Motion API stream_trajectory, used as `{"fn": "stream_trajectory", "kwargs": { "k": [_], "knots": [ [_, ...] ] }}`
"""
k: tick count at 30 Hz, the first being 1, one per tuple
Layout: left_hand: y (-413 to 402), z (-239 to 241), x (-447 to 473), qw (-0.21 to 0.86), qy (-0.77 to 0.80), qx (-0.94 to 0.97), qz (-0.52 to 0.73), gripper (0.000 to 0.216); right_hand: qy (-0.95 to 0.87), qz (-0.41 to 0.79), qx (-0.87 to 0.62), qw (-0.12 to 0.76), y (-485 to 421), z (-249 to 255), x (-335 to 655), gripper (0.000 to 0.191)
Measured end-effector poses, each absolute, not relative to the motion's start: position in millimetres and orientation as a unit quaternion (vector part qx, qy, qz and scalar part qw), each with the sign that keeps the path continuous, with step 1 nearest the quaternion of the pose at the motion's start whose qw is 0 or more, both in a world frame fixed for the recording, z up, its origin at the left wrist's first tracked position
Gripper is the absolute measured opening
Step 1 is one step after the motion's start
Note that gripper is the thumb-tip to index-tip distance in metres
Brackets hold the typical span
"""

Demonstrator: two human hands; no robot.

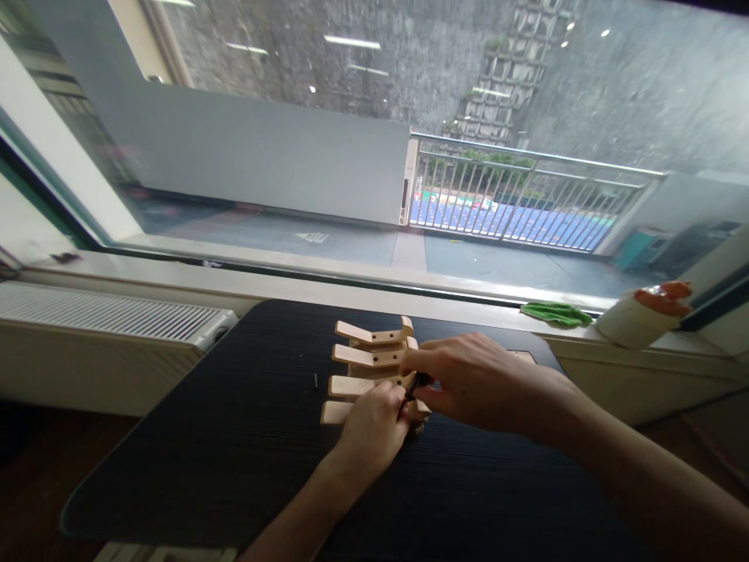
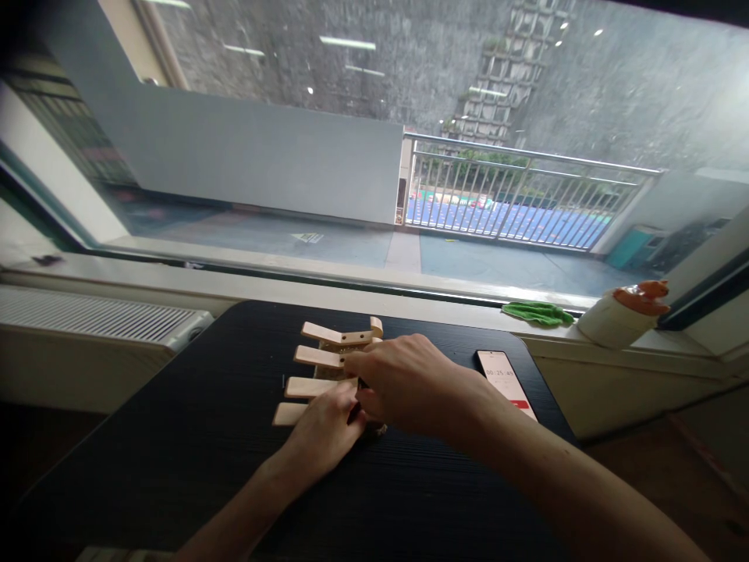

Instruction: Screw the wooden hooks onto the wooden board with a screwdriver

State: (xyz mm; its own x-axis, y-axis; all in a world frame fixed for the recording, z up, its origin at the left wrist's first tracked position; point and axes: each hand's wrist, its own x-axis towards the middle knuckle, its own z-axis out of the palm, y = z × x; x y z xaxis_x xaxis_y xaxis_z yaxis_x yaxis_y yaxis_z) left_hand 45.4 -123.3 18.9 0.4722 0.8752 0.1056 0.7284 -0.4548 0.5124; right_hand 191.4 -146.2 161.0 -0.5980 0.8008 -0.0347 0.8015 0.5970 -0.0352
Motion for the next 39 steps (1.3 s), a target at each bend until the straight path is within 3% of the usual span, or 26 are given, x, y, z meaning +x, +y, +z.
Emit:
{"fn": "stream_trajectory", "kwargs": {
  "k": [12,20,29,35,39],
  "knots": [
    [-126,25,45,0.211,0.485,0.828,0.188,0.013,0.874,0.049,0.483,0.027,-135,151,179,0.023],
    [-125,21,45,0.216,0.490,0.827,0.171,0.016,0.890,-0.008,0.455,0.021,-143,163,187,0.008],
    [-126,23,45,0.211,0.487,0.830,0.172,0.019,0.857,0.044,0.513,0.025,-140,153,182,0.029],
    [-124,22,44,0.211,0.477,0.835,0.174,0.017,0.883,0.000,0.469,0.013,-147,162,185,0.014],
    [-124,20,43,0.209,0.465,0.843,0.171,0.015,0.883,-0.003,0.468,0.044,-146,161,184,0.014]
  ]
}}
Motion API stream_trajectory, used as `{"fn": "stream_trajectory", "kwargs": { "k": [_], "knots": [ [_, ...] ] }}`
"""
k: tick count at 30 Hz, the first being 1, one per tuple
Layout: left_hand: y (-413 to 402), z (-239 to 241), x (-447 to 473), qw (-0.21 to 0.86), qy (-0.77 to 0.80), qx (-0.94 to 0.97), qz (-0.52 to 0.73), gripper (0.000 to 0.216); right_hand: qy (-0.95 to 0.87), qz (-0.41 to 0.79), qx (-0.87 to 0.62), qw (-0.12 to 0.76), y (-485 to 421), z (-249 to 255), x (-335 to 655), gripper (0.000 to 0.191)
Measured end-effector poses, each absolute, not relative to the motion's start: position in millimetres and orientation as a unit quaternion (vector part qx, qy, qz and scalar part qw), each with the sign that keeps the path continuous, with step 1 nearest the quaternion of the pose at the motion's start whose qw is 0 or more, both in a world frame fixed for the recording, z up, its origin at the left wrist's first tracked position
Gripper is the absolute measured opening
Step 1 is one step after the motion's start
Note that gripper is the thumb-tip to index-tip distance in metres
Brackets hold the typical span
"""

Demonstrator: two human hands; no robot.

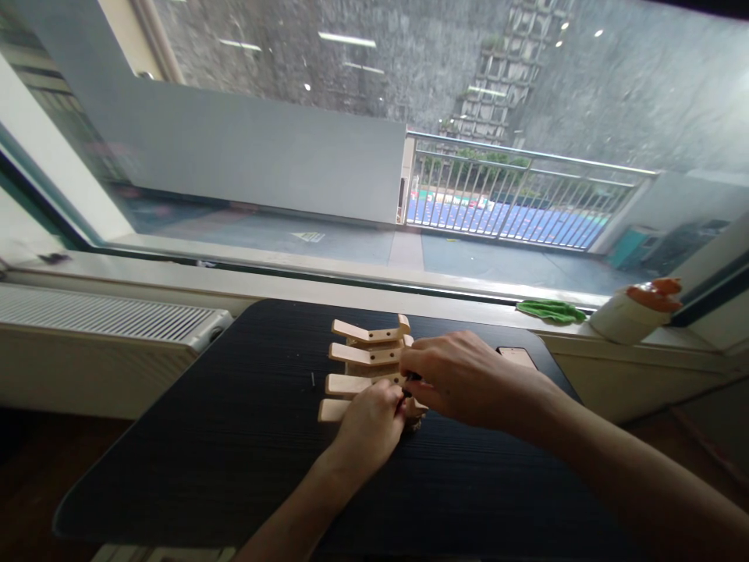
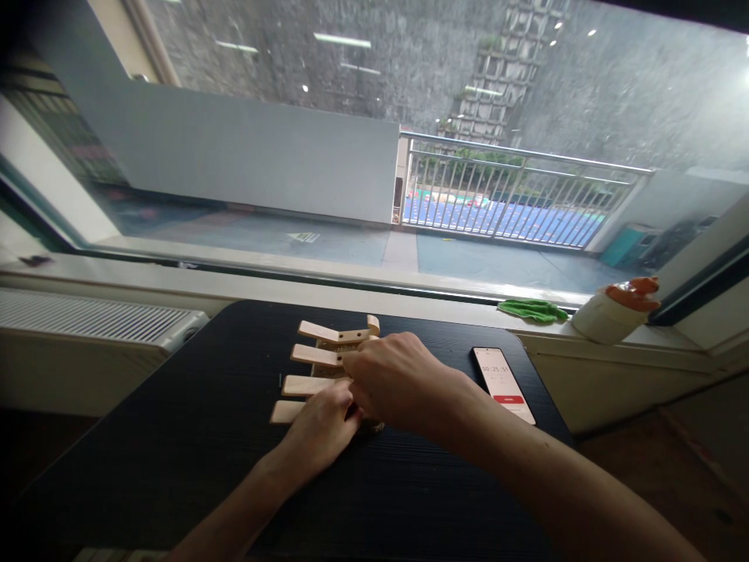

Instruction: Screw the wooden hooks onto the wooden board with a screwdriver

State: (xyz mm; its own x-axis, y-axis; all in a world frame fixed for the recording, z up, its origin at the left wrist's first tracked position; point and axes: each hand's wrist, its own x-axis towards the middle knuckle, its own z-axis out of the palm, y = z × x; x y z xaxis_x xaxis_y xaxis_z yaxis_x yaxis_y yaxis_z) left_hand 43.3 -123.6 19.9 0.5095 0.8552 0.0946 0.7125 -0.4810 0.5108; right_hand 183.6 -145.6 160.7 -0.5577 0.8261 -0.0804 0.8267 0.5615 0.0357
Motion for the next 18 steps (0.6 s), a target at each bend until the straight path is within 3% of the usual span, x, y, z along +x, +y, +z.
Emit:
{"fn": "stream_trajectory", "kwargs": {
  "k": [9,18],
  "knots": [
    [-124,23,46,0.220,0.474,0.837,0.163,0.014,0.859,0.044,0.508,0.056,-137,148,185,0.028],
    [-124,25,46,0.219,0.484,0.834,0.146,0.016,0.881,-0.020,0.470,0.051,-144,164,190,0.011]
  ]
}}
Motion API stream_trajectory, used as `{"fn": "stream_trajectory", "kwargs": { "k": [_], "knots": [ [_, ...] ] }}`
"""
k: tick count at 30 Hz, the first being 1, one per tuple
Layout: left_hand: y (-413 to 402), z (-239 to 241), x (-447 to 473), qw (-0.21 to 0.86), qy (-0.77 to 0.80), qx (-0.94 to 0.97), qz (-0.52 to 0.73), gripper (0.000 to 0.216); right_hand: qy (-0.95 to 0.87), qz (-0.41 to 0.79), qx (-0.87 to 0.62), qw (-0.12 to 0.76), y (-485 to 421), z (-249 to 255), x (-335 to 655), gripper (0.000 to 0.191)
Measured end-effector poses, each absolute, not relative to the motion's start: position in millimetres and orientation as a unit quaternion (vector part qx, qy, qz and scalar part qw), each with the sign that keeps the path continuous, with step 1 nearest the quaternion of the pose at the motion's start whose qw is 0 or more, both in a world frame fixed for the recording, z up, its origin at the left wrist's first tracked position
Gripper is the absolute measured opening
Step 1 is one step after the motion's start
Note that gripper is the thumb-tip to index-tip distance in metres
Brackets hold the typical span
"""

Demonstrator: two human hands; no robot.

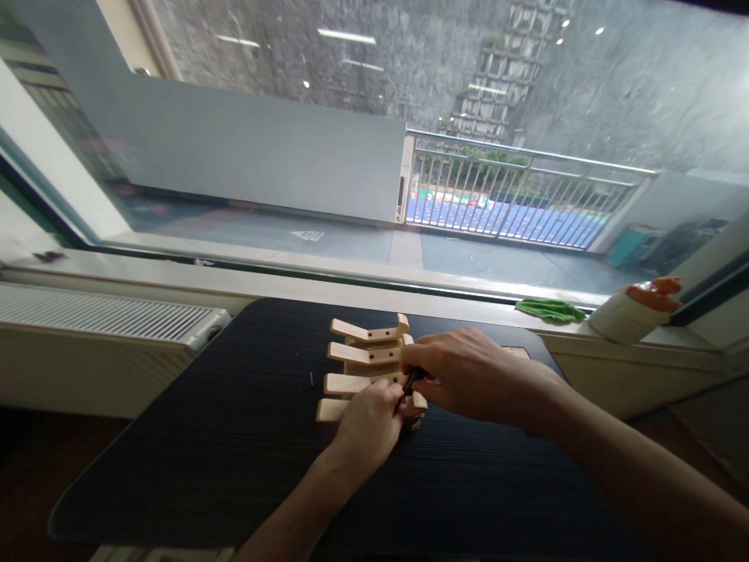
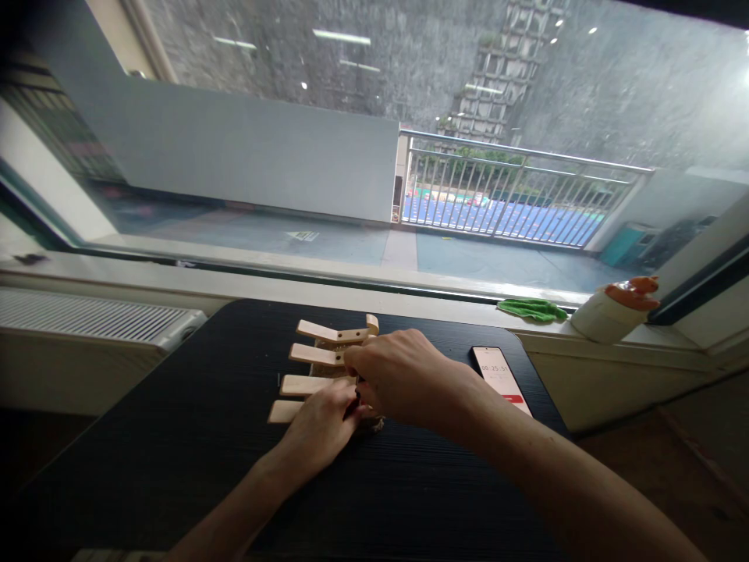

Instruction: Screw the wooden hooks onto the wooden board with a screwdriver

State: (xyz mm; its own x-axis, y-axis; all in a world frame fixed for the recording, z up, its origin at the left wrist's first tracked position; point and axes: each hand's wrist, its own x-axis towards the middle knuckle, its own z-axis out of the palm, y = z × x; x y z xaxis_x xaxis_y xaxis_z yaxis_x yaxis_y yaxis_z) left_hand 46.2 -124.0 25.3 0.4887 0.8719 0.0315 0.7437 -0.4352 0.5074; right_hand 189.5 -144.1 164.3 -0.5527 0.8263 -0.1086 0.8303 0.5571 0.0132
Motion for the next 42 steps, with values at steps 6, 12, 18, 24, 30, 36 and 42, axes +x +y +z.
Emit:
{"fn": "stream_trajectory", "kwargs": {
  "k": [6,12,18,24,30,36,42],
  "knots": [
    [-124,22,45,0.208,0.474,0.839,0.170,0.014,0.881,0.014,0.472,0.041,-139,147,182,0.014],
    [-125,20,44,0.219,0.474,0.834,0.179,0.012,0.864,0.066,0.496,0.057,-136,133,183,0.019],
    [-123,19,45,0.213,0.475,0.836,0.173,0.012,0.870,-0.004,0.491,0.039,-145,155,189,0.017],
    [-123,21,47,0.206,0.491,0.830,0.162,0.014,0.873,-0.001,0.486,0.049,-144,157,189,0.010],
    [-123,16,45,0.212,0.472,0.836,0.184,0.013,0.857,0.045,0.512,0.042,-136,141,185,0.025],
    [-122,15,44,0.209,0.465,0.841,0.182,0.014,0.864,0.033,0.502,0.023,-140,146,191,0.018],
    [-122,17,45,0.205,0.471,0.841,0.169,0.018,0.878,-0.004,0.477,0.036,-145,157,194,0.013]
  ]
}}
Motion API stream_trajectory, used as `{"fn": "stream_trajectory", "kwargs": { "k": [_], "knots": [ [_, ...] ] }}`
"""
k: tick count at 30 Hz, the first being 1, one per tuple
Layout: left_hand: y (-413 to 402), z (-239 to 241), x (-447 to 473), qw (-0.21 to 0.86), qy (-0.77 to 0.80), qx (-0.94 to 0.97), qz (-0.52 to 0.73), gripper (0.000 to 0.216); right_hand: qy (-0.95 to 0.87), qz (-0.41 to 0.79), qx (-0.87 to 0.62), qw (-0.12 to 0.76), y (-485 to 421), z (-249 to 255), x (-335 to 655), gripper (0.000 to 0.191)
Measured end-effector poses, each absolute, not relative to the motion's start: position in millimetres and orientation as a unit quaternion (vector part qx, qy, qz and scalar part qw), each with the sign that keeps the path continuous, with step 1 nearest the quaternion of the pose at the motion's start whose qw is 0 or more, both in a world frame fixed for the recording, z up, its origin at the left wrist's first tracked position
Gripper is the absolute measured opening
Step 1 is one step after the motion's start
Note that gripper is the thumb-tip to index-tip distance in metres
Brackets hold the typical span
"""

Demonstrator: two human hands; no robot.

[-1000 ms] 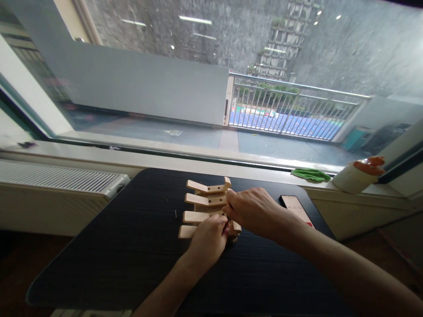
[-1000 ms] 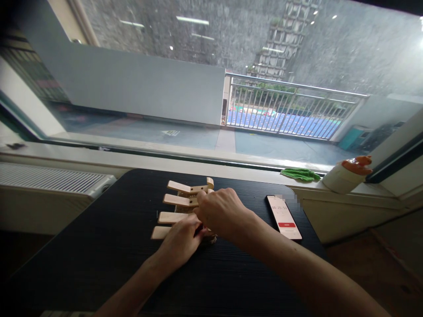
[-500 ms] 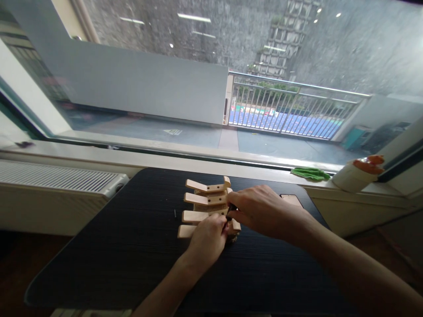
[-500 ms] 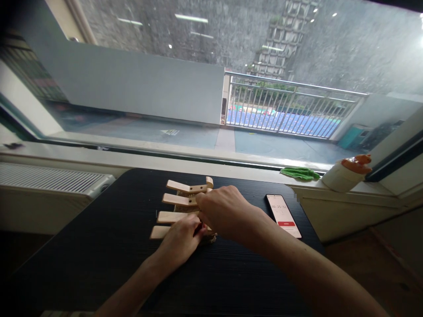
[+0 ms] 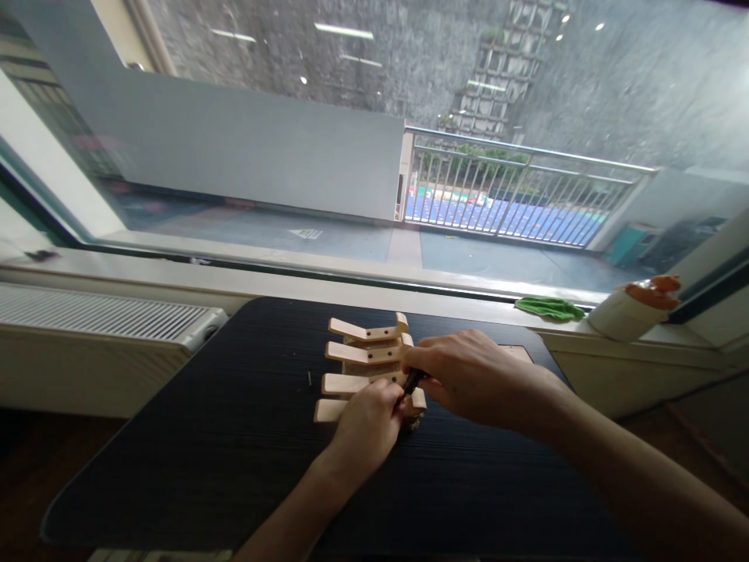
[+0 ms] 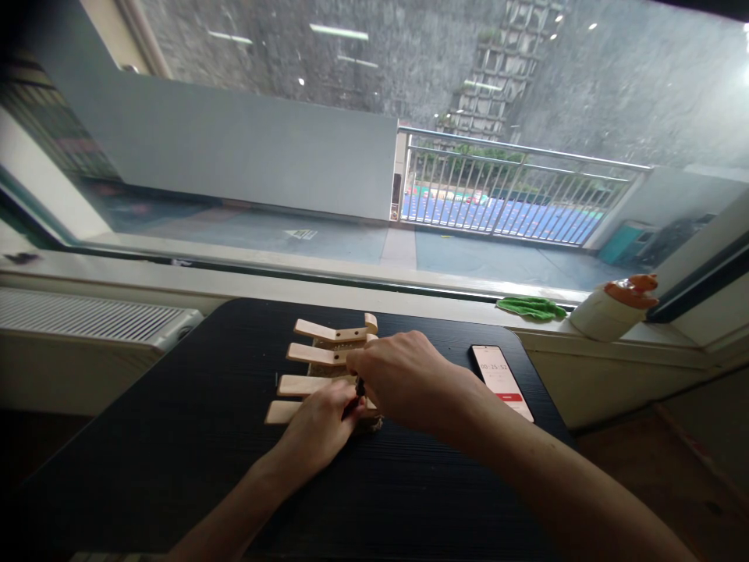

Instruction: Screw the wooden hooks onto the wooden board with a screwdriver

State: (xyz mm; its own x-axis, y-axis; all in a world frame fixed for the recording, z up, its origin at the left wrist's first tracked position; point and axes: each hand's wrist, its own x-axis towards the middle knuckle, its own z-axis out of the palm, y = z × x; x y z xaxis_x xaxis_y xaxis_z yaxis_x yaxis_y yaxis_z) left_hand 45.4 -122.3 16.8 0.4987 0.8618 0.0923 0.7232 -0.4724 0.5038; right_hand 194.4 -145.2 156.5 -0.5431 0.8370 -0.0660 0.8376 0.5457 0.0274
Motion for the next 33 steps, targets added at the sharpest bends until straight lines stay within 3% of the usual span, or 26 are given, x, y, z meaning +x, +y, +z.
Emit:
{"fn": "stream_trajectory", "kwargs": {
  "k": [9,14,22,33],
  "knots": [
    [-123,17,45,0.229,0.468,0.836,0.171,0.013,0.875,0.025,0.480,0.053,-141,148,184,0.012],
    [-123,16,43,0.223,0.468,0.836,0.177,0.012,0.859,0.036,0.509,0.053,-140,143,182,0.022],
    [-121,15,44,0.224,0.460,0.840,0.180,0.014,0.884,-0.004,0.465,0.042,-151,158,188,0.009],
    [-123,17,44,0.220,0.462,0.839,0.185,0.013,0.872,0.073,0.478,0.082,-135,138,183,0.014]
  ]
}}
